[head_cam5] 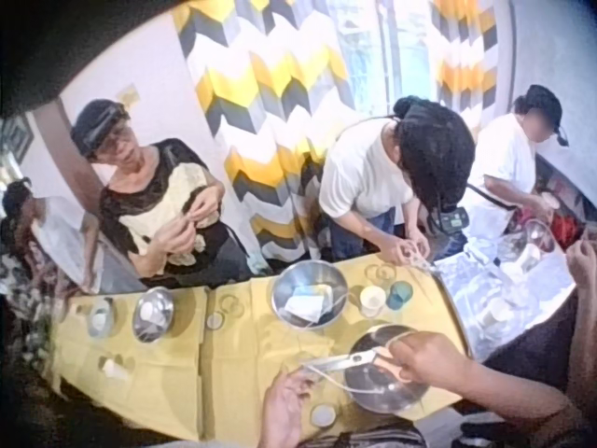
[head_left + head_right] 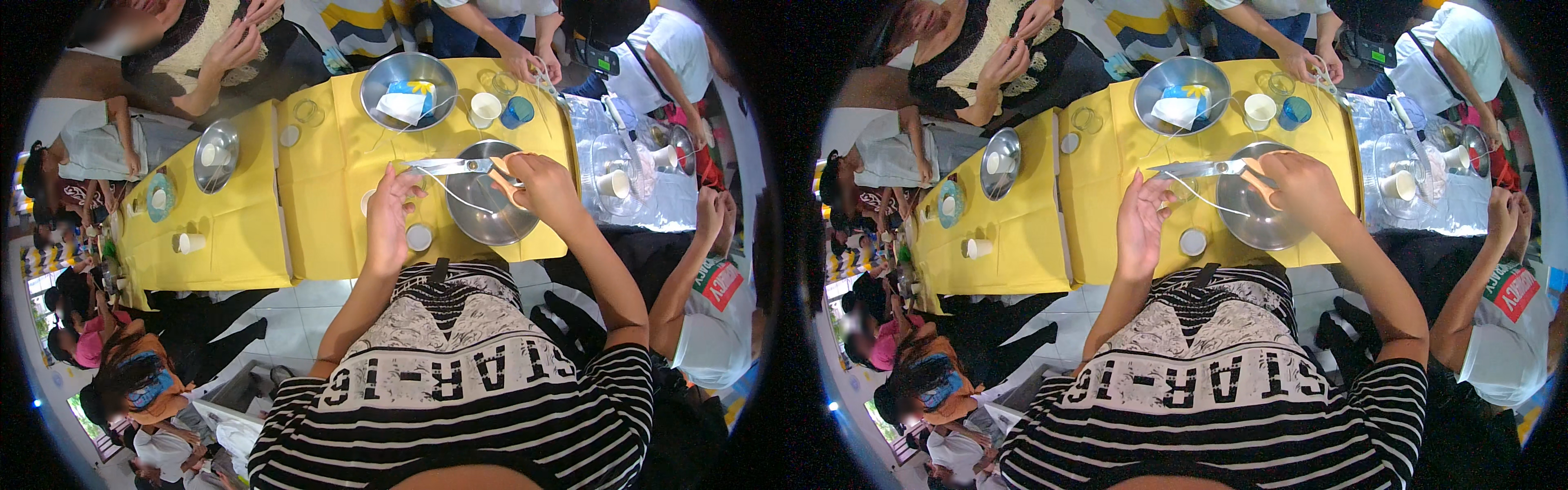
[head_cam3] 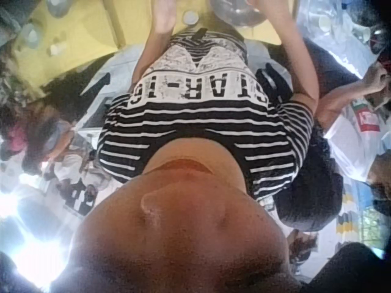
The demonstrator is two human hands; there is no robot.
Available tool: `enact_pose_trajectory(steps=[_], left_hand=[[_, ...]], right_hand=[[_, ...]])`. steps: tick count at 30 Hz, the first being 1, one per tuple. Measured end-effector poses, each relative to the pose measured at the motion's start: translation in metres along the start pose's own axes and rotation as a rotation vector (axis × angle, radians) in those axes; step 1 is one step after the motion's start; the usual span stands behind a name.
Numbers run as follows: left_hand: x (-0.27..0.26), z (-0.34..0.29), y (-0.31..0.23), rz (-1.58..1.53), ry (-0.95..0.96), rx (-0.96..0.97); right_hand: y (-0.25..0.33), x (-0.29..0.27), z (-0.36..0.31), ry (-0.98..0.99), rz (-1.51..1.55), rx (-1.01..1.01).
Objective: The person uses scissors to cut a white wick and then inserts it into a small cup containing wax. They use a wooden stick to adjust the wick's position within the cup. The person repeats this process with multiple cups, handling the wicks and tools with both hands.
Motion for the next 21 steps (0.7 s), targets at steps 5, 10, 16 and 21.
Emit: enact_pose_trajectory(steps=[5, 10, 16, 21], left_hand=[[0.0002, -0.0019, -0.0014, 0.009, 0.019, -0.015], [-0.0004, -0.0040, -0.0004, -0.017, 0.033, 0.008], [0.0029, -0.0085, -0.0038, -0.034, 0.025, 0.014], [0.0030, -0.0088, 0.0031, -0.081, 0.048, -0.013]], right_hand=[[0.0009, 0.0010, -0.0003, -0.021, -0.035, -0.034], [-0.0029, 0.0013, -0.0059, 0.018, -0.085, -0.014], [0.0035, -0.0018, -0.0015, -0.037, -0.128, -0.066], [0.0029, -0.0015, -0.0020, -0.003, -0.109, -0.043]])
Point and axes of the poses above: each hand's wrist, its own z-axis towards the middle knuckle, its own x-axis out of the palm, y = z × x, the point moved 5 cm from there along z, towards the middle knuckle, and after that the axes turned 13 degrees about z, right-handed, at the moved point
